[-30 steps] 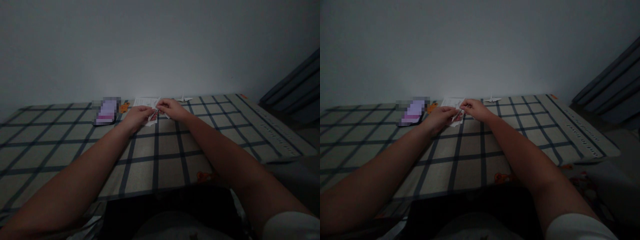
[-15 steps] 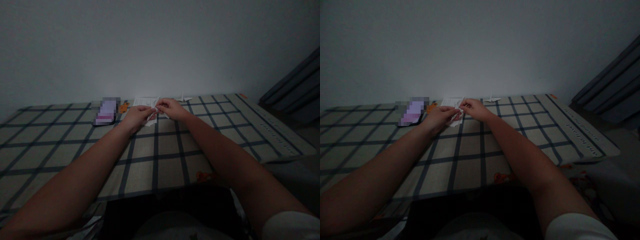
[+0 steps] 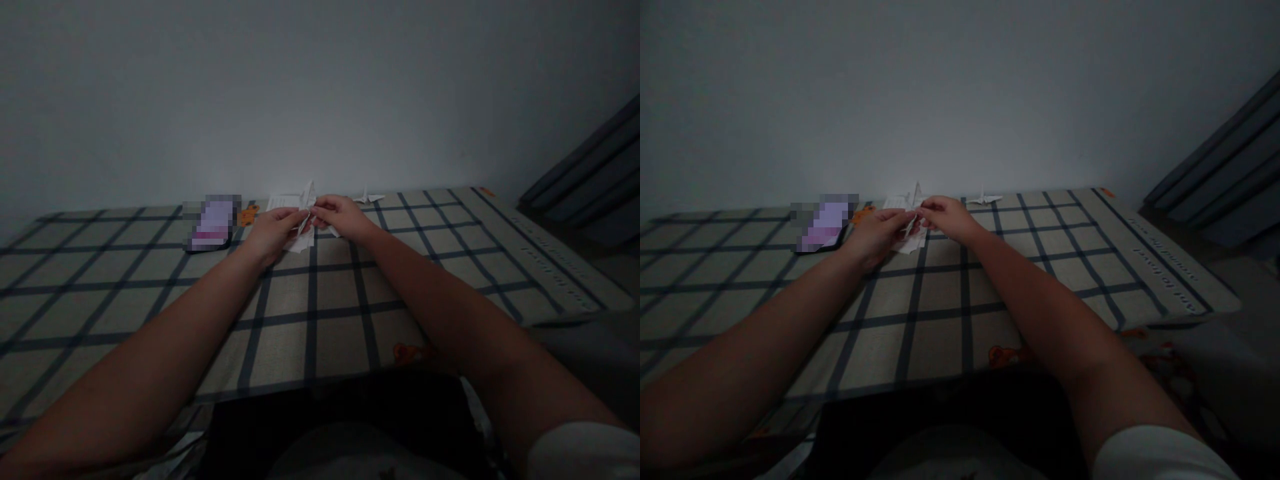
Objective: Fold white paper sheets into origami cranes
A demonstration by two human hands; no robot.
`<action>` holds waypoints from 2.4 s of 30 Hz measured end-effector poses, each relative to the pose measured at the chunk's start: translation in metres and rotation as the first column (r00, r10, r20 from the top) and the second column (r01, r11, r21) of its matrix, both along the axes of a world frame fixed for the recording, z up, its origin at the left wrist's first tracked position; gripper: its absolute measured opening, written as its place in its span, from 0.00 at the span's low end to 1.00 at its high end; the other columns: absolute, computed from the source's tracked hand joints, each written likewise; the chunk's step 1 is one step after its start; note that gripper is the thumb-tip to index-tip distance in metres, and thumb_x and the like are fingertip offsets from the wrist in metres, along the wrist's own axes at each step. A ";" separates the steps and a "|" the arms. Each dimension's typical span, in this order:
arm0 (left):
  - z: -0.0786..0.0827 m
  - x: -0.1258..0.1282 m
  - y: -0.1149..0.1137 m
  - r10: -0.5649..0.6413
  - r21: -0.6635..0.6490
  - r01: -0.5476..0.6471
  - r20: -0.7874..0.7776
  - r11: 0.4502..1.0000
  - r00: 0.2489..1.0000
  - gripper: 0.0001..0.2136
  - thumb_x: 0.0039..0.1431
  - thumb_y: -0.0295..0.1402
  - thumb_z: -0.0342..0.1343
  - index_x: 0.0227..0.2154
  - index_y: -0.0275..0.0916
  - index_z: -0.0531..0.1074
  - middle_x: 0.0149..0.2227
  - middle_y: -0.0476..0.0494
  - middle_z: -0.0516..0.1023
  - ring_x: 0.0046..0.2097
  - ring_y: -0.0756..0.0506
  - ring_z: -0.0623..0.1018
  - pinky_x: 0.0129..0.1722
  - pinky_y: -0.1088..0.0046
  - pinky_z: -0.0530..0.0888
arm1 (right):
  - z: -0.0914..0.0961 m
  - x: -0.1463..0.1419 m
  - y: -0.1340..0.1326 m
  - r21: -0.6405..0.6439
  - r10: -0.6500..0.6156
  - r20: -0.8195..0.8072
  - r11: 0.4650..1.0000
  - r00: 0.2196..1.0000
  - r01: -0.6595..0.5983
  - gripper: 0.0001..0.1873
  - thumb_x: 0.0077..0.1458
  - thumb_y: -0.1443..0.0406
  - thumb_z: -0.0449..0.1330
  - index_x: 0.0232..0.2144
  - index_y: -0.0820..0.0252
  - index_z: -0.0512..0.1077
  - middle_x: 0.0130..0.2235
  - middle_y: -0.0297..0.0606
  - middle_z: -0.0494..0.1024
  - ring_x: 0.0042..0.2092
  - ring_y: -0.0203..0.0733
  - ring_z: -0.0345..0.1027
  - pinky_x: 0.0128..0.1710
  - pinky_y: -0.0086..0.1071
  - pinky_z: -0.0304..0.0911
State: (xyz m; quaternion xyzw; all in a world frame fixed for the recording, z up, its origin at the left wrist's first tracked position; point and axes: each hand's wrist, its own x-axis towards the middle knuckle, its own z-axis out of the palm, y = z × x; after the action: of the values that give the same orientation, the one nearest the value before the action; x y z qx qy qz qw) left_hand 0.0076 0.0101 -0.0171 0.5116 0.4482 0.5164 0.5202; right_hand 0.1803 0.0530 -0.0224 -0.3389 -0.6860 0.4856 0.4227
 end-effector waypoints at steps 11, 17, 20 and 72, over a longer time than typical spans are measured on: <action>-0.002 -0.005 0.002 0.123 0.155 -0.108 -0.094 0.982 0.988 0.17 0.45 0.42 0.70 0.35 0.36 0.82 0.34 0.43 0.82 0.35 0.48 0.78 0.41 0.71 0.74 | 0.003 0.007 -0.001 -0.035 0.016 0.025 0.999 1.000 -0.015 0.06 0.58 0.66 0.63 0.30 0.62 0.76 0.29 0.35 0.77 0.31 0.32 0.70 0.35 0.27 0.69; -0.002 -0.006 0.001 0.144 0.098 -0.130 -0.149 0.987 0.978 0.18 0.44 0.42 0.71 0.35 0.34 0.81 0.32 0.42 0.82 0.31 0.48 0.77 0.36 0.72 0.75 | 0.004 0.007 -0.002 -0.087 -0.003 0.017 0.996 1.000 0.004 0.04 0.58 0.67 0.63 0.33 0.63 0.77 0.30 0.37 0.79 0.31 0.33 0.71 0.37 0.29 0.71; -0.002 -0.006 0.001 0.148 0.083 -0.136 -0.156 0.987 0.977 0.18 0.43 0.42 0.72 0.33 0.34 0.81 0.31 0.42 0.82 0.31 0.49 0.77 0.35 0.74 0.74 | 0.006 0.007 -0.004 -0.108 -0.012 0.019 0.994 1.000 0.014 0.04 0.58 0.68 0.63 0.32 0.64 0.77 0.28 0.36 0.78 0.30 0.31 0.71 0.35 0.26 0.69; 0.001 -0.004 0.000 0.099 0.072 -0.088 -0.159 0.994 0.982 0.15 0.44 0.44 0.69 0.26 0.35 0.78 0.25 0.45 0.75 0.28 0.50 0.72 0.32 0.72 0.70 | 0.002 0.005 -0.006 -0.015 0.027 0.077 1.000 0.997 -0.026 0.11 0.55 0.62 0.66 0.25 0.63 0.75 0.26 0.35 0.77 0.29 0.32 0.69 0.32 0.26 0.65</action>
State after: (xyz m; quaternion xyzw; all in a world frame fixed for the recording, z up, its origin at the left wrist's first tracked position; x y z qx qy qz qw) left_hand 0.0039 0.0105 -0.0157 0.5469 0.4958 0.5110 0.4405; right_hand 0.1852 0.0470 -0.0202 -0.3511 -0.7030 0.4823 0.3871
